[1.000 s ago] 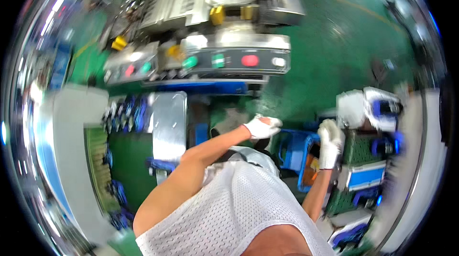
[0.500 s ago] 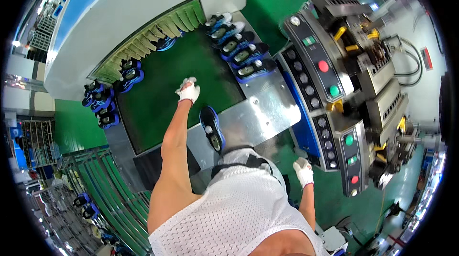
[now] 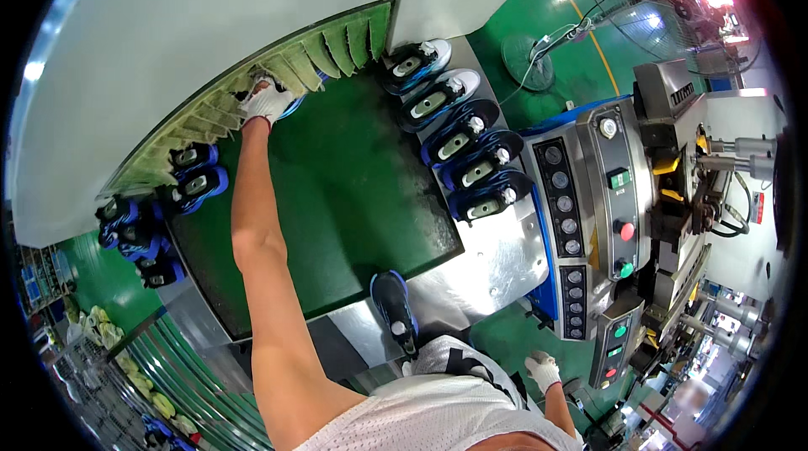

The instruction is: The person repeatedly picks up blue and black sneakers from a green conveyor belt and places them into a metal jig on a machine. They press a button to activate the machine, which appears to press or stamp the shoe, then remove the shoe and place it on a metal tray. This cycle is repeated for multiple pairs of shoes.

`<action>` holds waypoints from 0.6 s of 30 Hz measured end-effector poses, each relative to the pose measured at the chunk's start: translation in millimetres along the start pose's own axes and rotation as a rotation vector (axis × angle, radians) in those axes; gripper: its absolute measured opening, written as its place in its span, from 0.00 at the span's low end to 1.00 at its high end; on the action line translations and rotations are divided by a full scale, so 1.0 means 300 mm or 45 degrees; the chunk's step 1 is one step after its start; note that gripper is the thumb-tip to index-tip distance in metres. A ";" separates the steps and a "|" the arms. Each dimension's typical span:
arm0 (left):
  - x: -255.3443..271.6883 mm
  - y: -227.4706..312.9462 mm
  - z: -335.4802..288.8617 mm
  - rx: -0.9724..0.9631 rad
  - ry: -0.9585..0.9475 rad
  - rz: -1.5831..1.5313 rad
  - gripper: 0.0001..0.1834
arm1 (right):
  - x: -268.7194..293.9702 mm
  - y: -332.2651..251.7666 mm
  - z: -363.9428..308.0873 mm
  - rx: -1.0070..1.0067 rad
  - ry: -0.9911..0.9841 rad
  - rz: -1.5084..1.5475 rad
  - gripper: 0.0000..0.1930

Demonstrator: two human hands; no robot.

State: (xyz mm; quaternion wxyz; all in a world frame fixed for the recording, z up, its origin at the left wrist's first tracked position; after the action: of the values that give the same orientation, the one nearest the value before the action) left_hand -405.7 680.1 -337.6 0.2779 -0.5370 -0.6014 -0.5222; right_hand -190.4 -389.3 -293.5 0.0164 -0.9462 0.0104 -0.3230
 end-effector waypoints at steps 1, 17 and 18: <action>-0.050 -0.007 0.037 -0.084 -0.036 0.240 0.30 | 0.016 -0.005 0.013 -0.006 -0.006 -0.048 0.29; -0.190 0.196 -0.978 -0.611 -0.123 -0.426 0.31 | 0.109 -1.417 -0.219 1.223 0.059 -0.336 0.35; -0.178 0.267 -1.084 -0.727 -0.170 -0.355 0.30 | 0.114 -1.472 -0.271 1.395 0.086 -0.265 0.38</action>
State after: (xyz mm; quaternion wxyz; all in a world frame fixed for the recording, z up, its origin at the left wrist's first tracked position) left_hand -390.2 350.1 -261.3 0.0017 -0.5389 -0.5153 -0.6664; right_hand -209.0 49.1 -191.5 0.4735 -0.7845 -0.2519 -0.3113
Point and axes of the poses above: each hand's wrist, its own z-axis towards the middle knuckle, its own x-axis out of the back of the hand, y = z × x, the point moved 10 cm from there along z, towards the middle knuckle, and after that the axes turned 4 degrees about -z, right-handed, at the moved point
